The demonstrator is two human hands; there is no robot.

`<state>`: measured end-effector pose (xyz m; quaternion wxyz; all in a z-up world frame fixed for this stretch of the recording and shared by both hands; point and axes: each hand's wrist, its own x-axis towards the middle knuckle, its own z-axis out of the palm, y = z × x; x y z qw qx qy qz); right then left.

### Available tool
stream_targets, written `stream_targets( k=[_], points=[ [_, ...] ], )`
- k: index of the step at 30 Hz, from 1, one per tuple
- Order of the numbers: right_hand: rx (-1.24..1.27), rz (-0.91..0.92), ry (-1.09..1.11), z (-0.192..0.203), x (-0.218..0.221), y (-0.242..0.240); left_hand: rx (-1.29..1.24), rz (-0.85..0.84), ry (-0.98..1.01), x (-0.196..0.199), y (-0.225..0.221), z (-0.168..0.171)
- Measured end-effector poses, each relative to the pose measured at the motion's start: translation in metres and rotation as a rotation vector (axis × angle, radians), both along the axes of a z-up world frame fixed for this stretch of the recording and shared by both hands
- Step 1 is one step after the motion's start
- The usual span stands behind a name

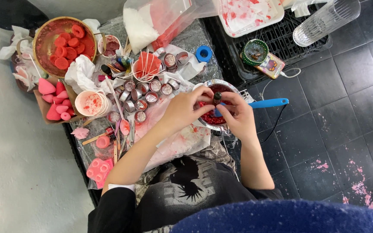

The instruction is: Stirring red wax beads in a small metal pot with a spatula.

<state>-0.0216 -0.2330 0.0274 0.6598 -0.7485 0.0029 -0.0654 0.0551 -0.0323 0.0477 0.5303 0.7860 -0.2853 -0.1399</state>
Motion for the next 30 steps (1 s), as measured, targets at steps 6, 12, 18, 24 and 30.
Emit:
stream_targets(
  k=[6,12,18,24,30],
  points=[
    [0.035,0.007,0.012,0.004,0.001,0.0,-0.012,0.088,-0.446,-0.005,0.002,0.021],
    [0.011,-0.021,0.119,-0.003,-0.006,-0.012,-0.007,0.09,-0.309,-0.004,-0.002,0.019],
    [-0.009,-0.035,-0.043,0.022,0.002,-0.007,-0.136,0.139,0.123,0.002,0.005,0.018],
    [0.097,-0.094,-0.042,-0.003,0.0,-0.022,-0.154,0.137,0.041,-0.004,0.021,0.009],
    [-0.393,-0.09,-0.068,0.025,0.012,-0.012,-0.118,0.171,0.03,0.0,0.045,-0.007]
  ],
)
